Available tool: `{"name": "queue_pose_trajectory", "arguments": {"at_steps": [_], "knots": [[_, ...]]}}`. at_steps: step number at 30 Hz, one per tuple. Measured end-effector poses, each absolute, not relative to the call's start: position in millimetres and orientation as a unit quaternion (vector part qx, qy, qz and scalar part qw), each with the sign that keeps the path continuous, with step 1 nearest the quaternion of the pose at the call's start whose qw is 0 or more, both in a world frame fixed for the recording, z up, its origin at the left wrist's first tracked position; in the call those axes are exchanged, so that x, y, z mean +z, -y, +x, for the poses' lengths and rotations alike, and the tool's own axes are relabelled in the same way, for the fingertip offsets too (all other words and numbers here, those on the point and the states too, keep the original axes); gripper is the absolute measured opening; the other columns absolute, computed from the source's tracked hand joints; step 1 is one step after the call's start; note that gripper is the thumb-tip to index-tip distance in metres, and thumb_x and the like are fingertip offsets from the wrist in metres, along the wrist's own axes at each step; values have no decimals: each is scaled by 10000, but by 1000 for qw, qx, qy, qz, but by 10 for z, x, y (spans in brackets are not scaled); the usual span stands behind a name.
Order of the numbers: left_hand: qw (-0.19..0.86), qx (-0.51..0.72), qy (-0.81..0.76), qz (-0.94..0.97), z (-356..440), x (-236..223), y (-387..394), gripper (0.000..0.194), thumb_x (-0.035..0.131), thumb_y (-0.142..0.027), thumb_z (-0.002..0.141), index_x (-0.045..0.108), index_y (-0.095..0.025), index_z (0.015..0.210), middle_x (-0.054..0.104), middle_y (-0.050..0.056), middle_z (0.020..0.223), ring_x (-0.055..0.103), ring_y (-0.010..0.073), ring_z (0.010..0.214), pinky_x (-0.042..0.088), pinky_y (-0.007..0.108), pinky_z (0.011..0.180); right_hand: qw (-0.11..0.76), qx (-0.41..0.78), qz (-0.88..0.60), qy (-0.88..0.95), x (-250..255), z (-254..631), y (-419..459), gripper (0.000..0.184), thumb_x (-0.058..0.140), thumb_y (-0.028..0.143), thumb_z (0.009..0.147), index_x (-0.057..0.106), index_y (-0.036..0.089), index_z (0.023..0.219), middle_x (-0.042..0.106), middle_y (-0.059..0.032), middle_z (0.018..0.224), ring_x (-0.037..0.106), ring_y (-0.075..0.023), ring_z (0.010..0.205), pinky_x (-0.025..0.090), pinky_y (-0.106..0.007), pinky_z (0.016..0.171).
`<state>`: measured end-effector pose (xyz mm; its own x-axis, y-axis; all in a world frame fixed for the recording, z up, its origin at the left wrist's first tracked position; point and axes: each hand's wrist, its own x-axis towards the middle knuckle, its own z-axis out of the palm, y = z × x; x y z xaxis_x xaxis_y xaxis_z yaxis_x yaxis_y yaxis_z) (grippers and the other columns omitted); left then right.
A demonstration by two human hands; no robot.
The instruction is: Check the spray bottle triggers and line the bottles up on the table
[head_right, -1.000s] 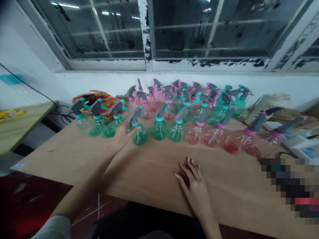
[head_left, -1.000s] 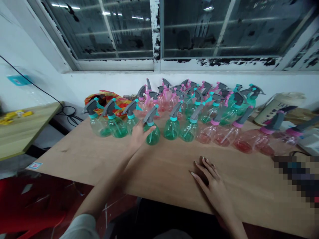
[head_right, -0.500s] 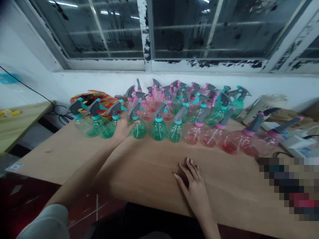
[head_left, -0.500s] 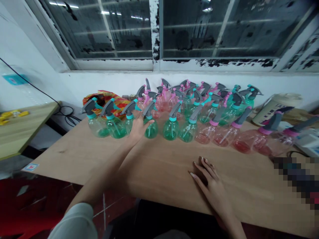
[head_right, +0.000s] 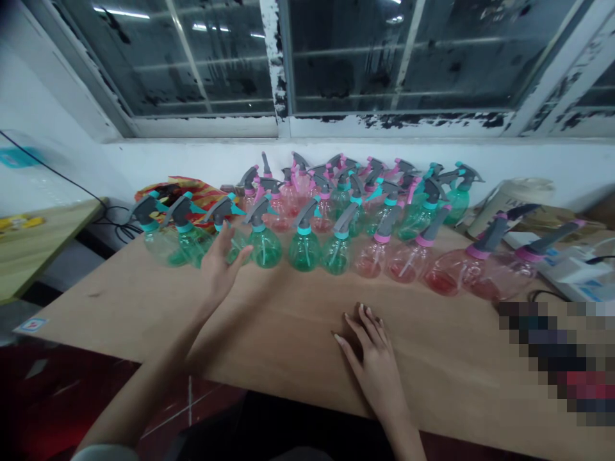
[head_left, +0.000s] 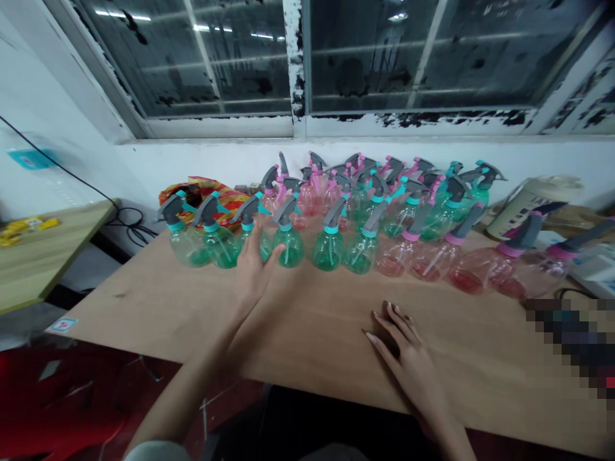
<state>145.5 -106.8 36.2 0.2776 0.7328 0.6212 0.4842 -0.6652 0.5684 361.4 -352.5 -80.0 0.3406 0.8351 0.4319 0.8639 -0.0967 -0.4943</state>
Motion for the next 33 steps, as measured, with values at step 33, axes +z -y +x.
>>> {"name": "queue_pose_trajectory", "arguments": {"at_steps": [33], "knots": [[169, 265, -391, 865, 1936, 328, 1742, 506, 543, -526, 873, 453, -161, 1213, 597, 138, 1114, 611, 335, 1050, 505, 503, 851, 357, -6, -742, 568, -794, 3611, 3506, 463, 498, 470, 914, 590, 178, 1261, 504, -132, 1408, 402, -285, 1345, 316, -552, 1106]]}}
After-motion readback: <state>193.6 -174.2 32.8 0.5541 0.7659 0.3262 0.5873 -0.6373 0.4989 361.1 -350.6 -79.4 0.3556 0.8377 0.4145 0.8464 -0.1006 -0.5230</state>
